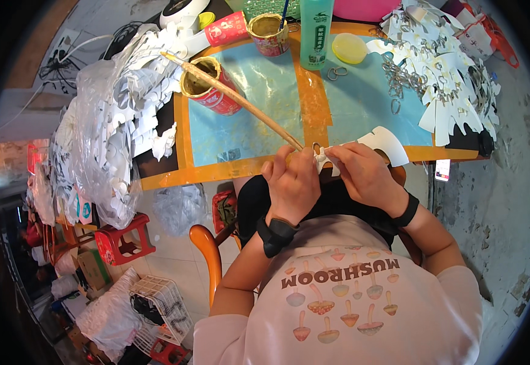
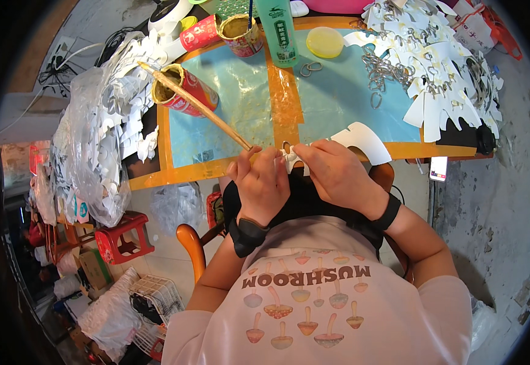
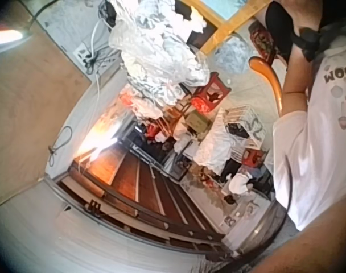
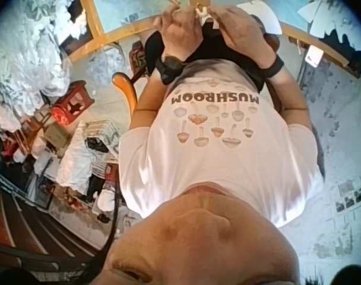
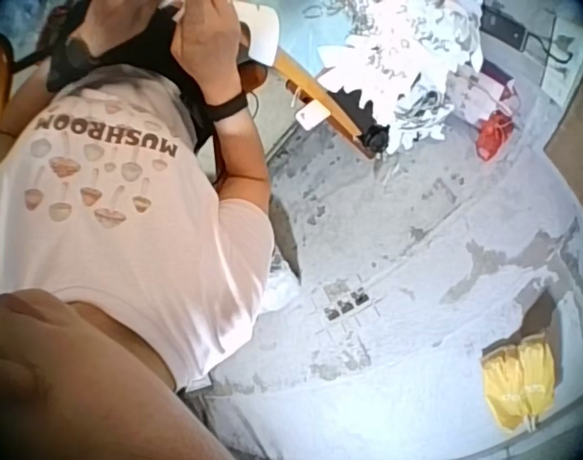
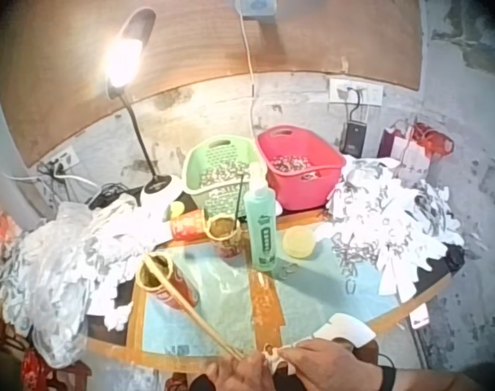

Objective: The recorder applies adhesive to white shoe upper components and attaches metal eyelet rings.

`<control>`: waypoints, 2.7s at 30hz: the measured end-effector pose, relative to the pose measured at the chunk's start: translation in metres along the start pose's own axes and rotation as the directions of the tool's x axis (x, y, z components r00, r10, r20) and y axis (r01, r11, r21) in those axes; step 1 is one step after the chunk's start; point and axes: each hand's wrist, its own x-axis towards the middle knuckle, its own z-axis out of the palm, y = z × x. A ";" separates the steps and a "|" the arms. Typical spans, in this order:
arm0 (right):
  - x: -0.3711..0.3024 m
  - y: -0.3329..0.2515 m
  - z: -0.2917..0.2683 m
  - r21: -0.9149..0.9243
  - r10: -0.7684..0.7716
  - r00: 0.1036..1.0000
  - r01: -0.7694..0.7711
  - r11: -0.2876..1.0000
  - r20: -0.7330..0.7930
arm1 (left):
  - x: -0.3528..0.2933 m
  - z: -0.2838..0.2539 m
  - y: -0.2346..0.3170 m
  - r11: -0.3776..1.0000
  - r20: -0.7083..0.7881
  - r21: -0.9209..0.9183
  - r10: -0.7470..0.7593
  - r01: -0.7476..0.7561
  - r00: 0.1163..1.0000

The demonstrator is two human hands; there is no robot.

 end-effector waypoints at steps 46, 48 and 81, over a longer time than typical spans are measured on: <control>0.020 0.002 0.008 -0.109 -0.028 0.998 0.022 0.994 -0.059 | 0.035 -0.012 -0.038 0.919 0.187 -0.280 0.337 -0.279 0.923; 0.020 0.004 0.007 -0.085 -0.034 0.997 0.028 0.996 -0.069 | 0.035 -0.014 -0.038 0.915 0.208 -0.313 0.327 -0.254 0.922; 0.012 0.008 -0.015 -0.287 -0.274 0.929 0.341 0.895 0.248 | 0.013 -0.024 -0.056 0.799 0.323 0.005 0.568 -0.602 0.757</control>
